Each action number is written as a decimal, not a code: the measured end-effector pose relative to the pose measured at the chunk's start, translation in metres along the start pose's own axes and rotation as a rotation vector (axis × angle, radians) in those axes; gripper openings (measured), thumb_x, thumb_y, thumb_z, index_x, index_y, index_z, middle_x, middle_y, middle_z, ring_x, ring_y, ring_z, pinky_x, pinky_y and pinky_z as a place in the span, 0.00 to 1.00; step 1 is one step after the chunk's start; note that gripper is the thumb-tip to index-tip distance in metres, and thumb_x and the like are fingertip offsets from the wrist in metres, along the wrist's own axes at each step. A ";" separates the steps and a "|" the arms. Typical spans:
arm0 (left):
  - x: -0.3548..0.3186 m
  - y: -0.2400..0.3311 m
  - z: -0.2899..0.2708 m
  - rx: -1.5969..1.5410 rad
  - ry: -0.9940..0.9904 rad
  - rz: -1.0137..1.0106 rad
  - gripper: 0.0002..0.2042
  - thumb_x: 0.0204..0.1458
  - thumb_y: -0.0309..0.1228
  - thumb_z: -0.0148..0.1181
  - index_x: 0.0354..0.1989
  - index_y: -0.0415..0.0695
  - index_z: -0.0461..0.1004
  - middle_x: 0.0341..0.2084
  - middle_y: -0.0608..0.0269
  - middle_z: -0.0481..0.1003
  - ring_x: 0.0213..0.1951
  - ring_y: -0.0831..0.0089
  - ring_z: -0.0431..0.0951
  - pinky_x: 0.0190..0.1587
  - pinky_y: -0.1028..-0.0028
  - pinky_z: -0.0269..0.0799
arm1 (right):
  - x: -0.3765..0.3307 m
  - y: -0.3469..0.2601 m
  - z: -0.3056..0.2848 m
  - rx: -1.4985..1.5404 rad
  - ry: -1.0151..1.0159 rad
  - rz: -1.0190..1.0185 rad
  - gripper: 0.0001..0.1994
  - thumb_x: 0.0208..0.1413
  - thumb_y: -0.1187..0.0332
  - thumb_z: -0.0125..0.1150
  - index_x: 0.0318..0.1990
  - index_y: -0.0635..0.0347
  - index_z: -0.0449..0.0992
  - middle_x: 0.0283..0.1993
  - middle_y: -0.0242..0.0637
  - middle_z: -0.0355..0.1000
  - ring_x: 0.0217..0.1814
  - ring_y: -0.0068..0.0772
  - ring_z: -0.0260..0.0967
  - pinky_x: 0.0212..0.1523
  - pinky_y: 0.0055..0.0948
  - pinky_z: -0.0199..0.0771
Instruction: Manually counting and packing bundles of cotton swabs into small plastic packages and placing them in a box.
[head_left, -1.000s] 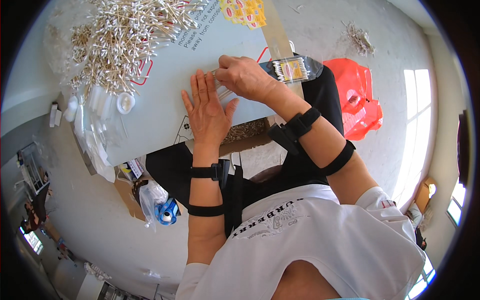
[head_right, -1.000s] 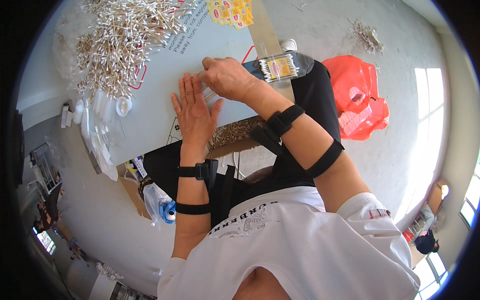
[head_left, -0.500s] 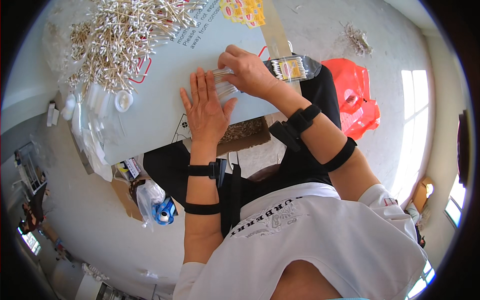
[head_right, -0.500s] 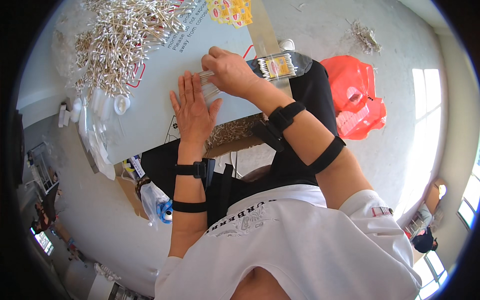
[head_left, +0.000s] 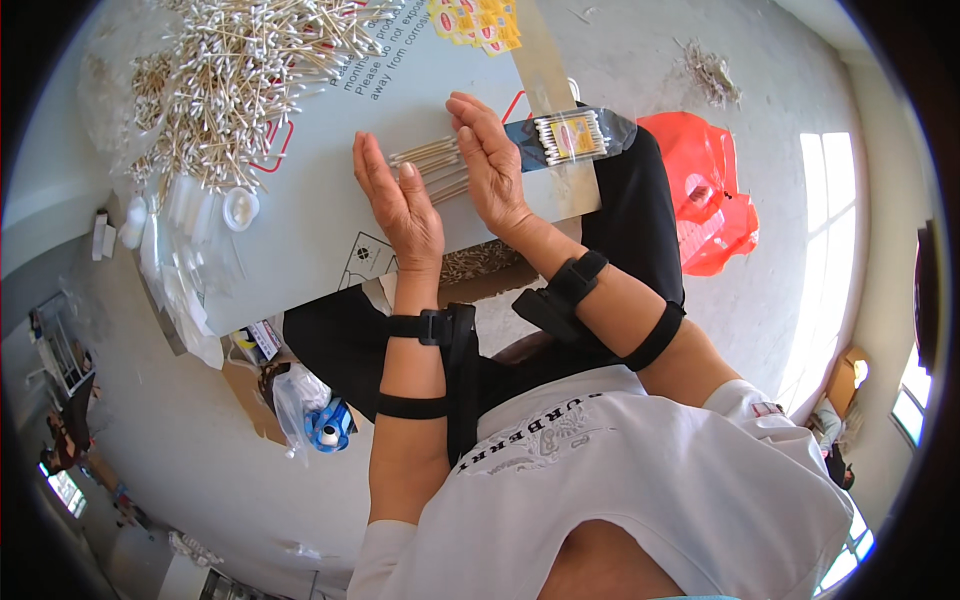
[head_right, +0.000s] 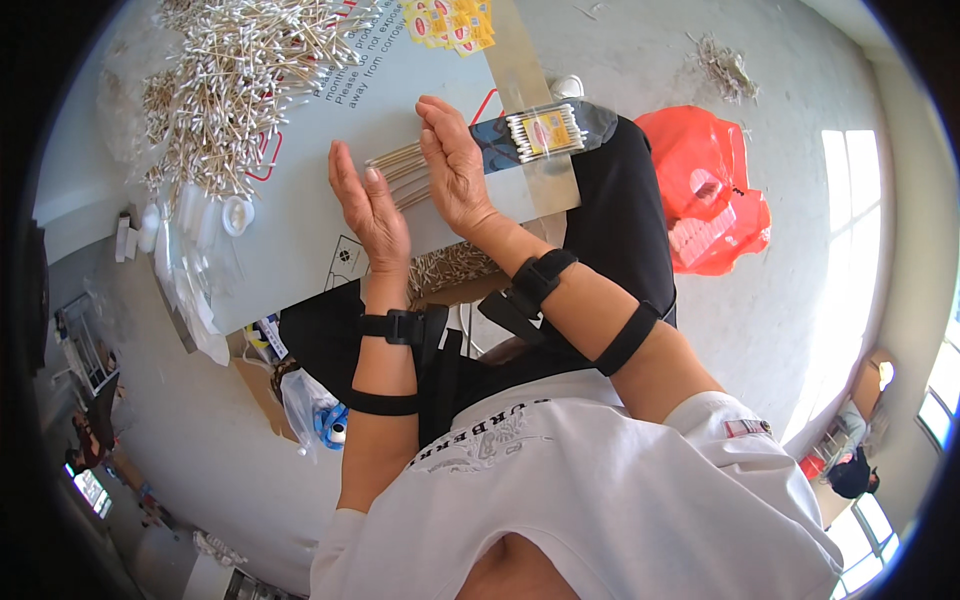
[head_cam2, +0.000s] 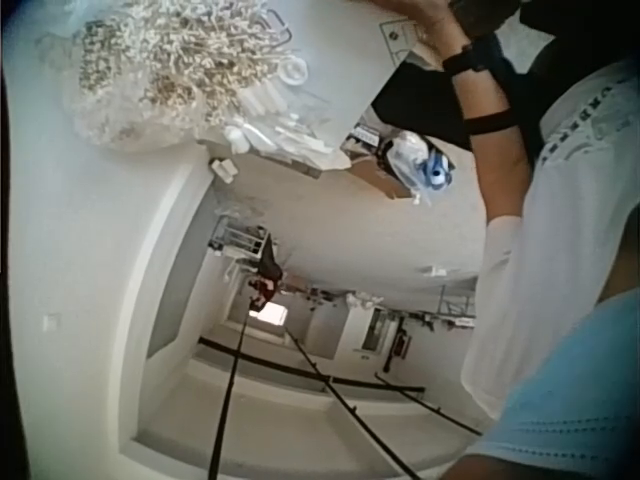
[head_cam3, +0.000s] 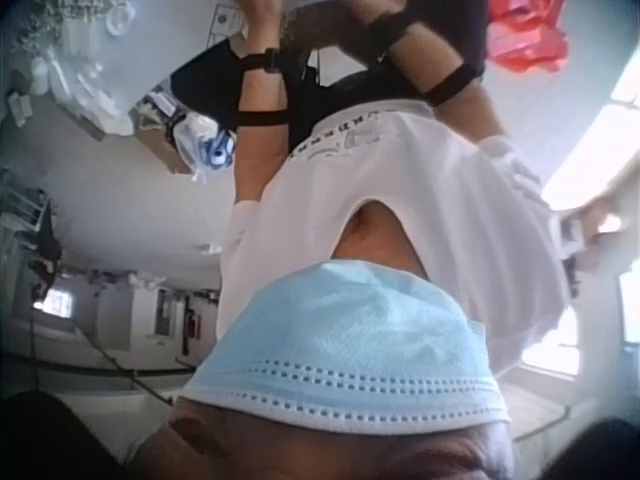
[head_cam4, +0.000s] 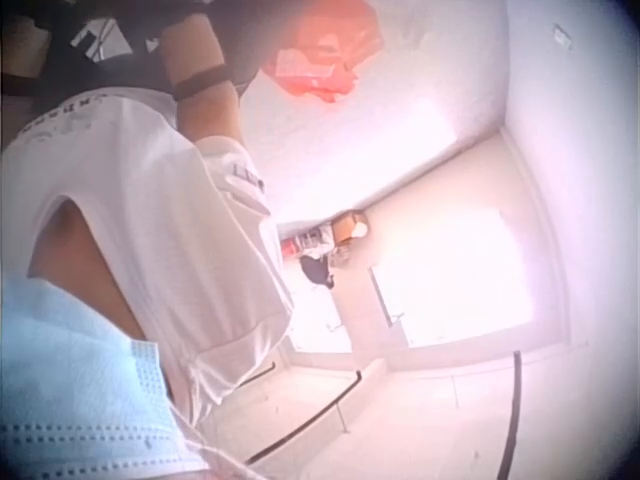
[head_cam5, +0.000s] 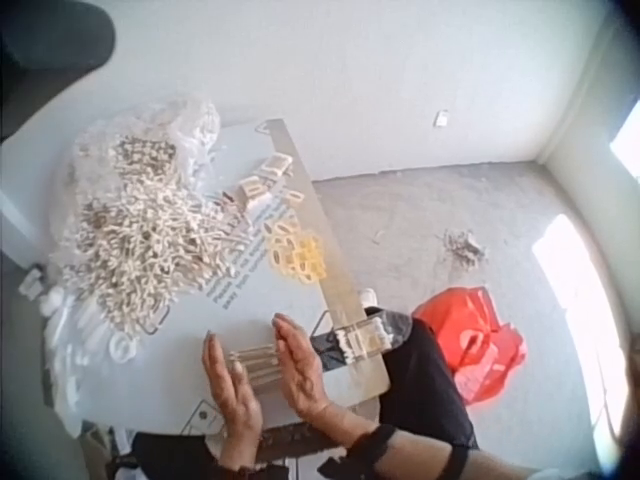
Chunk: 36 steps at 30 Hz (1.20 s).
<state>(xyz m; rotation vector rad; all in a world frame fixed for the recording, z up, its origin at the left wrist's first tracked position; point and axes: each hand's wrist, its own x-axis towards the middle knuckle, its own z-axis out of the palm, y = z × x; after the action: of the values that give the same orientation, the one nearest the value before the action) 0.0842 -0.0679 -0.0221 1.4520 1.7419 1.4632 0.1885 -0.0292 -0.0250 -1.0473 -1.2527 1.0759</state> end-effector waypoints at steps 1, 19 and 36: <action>0.001 0.001 0.003 0.001 0.000 -0.001 0.27 0.65 0.36 0.46 0.68 0.35 0.52 0.67 0.45 0.52 0.69 0.52 0.51 0.69 0.59 0.49 | -0.001 0.000 0.003 0.001 0.000 0.001 0.14 0.67 0.74 0.45 0.57 0.67 0.69 0.64 0.43 0.63 0.63 0.32 0.62 0.64 0.28 0.62; 0.004 0.003 -0.045 0.528 -0.428 0.251 0.37 0.40 0.25 0.67 0.63 0.39 0.60 0.59 0.51 0.62 0.66 0.53 0.58 0.68 0.51 0.48 | 0.013 -0.015 -0.046 -0.291 -0.465 -0.052 0.25 0.46 0.85 0.57 0.56 0.64 0.69 0.61 0.44 0.66 0.62 0.43 0.67 0.61 0.32 0.68; -0.020 0.011 -0.028 0.789 -0.456 0.194 0.42 0.52 0.50 0.59 0.70 0.41 0.50 0.70 0.50 0.49 0.72 0.55 0.47 0.70 0.47 0.40 | -0.001 -0.021 -0.052 -0.473 -0.352 -0.205 0.18 0.41 0.79 0.62 0.45 0.60 0.76 0.46 0.42 0.72 0.51 0.48 0.70 0.50 0.39 0.74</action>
<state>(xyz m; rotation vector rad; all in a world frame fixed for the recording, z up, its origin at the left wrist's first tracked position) 0.0727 -0.0987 -0.0087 2.1691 1.9863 0.4120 0.2415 -0.0349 -0.0066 -1.0713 -1.9211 0.8440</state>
